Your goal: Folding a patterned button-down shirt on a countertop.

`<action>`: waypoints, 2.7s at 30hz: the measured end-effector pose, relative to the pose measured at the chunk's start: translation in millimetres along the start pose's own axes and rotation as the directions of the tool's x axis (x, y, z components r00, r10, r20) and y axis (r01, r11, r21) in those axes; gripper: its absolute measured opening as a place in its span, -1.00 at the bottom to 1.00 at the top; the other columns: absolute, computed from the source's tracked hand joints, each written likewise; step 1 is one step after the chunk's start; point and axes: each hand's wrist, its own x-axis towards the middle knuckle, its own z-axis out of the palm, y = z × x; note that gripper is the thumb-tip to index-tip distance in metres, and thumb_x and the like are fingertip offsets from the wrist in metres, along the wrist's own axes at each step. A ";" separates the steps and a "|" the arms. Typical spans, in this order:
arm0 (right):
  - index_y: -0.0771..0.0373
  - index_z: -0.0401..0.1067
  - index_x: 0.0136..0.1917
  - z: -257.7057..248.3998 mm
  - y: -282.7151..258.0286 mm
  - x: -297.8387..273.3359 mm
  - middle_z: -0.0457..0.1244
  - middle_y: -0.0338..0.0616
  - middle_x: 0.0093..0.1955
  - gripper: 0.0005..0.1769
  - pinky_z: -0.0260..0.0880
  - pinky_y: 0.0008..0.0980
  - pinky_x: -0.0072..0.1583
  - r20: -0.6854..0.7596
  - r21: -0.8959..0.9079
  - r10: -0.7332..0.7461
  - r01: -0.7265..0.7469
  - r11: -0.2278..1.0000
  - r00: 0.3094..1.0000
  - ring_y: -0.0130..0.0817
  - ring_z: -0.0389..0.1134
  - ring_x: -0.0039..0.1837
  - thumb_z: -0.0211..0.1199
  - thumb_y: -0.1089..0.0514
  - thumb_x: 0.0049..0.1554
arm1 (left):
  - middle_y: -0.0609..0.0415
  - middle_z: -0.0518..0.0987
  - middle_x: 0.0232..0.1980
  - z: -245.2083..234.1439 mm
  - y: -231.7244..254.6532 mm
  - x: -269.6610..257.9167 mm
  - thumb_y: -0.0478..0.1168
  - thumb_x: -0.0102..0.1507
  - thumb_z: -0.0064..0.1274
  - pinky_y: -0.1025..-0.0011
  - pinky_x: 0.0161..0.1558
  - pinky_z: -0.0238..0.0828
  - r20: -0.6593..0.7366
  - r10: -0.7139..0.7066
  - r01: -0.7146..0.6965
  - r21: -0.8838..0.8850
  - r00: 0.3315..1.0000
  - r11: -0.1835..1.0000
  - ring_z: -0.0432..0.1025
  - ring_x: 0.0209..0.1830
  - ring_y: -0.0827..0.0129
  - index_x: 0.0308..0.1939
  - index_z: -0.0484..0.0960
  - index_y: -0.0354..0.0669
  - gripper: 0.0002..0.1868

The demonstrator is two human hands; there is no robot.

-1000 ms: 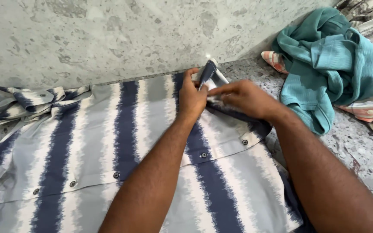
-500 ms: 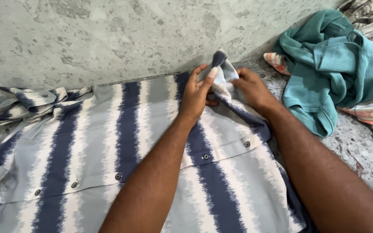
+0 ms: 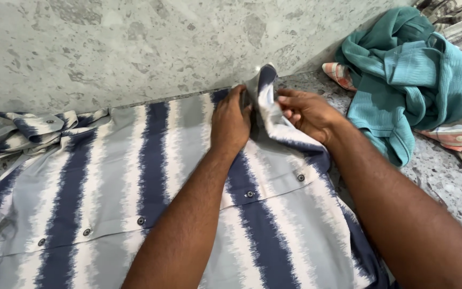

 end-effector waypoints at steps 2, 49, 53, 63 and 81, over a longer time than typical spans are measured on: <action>0.35 0.14 0.58 13.8 2.7 -3.0 0.27 -0.29 -0.20 -0.42 0.17 -0.72 -0.38 0.072 -0.168 0.046 -0.033 0.985 0.996 -0.68 0.18 -0.35 0.11 0.23 0.34 | -0.08 0.52 0.32 2.7 -2.3 -0.2 -0.25 0.29 0.11 0.05 0.35 0.23 0.048 -0.030 0.031 -0.027 0.998 0.999 0.35 0.35 0.01 0.39 0.35 -0.12 -0.42; 0.28 0.53 0.18 -21.2 -12.3 -2.1 0.34 -0.27 -0.07 -0.82 0.29 -0.48 -0.05 -0.184 -0.667 -0.597 0.348 0.659 0.781 -0.49 0.29 -0.06 0.26 0.27 0.30 | -0.05 0.37 0.50 0.0 -26.6 20.8 -0.33 0.32 -0.08 0.06 0.46 0.09 0.296 0.037 0.047 -0.272 0.954 0.961 0.25 0.51 0.15 0.48 0.32 -0.01 -0.40; 0.28 0.49 0.20 -23.4 -20.8 -11.2 0.42 -0.10 0.00 -0.72 0.45 -0.43 -0.02 -0.191 -0.829 -0.593 0.194 0.524 0.782 -0.44 0.42 -0.01 0.31 0.22 0.22 | 0.01 0.24 0.57 -3.1 -34.9 16.9 -0.12 0.30 0.08 -0.09 0.44 -0.07 0.364 0.112 -0.207 0.234 0.925 0.950 0.06 0.59 0.12 0.44 0.33 0.01 -0.39; 0.21 0.34 0.34 -23.1 -40.9 -41.2 0.36 -0.02 0.00 -0.45 0.38 -0.28 -0.07 -0.243 -0.789 -0.233 -0.052 0.612 0.942 -0.29 0.37 -0.03 0.42 0.10 0.13 | -0.01 0.34 0.48 40.9 -23.7 31.9 -0.03 0.27 0.16 -0.03 0.41 0.01 0.273 0.157 -0.250 0.353 0.949 0.902 0.11 0.54 0.10 0.37 0.44 -0.01 -0.40; 0.00 0.22 0.45 -15.5 -53.2 -143.0 0.36 0.13 0.15 -0.20 0.37 -0.12 0.08 -0.341 -0.857 -0.132 -0.250 0.451 0.931 -0.11 0.37 0.14 0.45 -0.12 0.02 | -0.05 0.38 0.48 93.1 70.2 35.9 0.35 0.41 -0.35 -0.21 0.53 -0.24 0.171 -0.077 0.040 0.206 0.982 0.978 0.09 0.58 0.03 0.34 0.46 -0.08 -0.28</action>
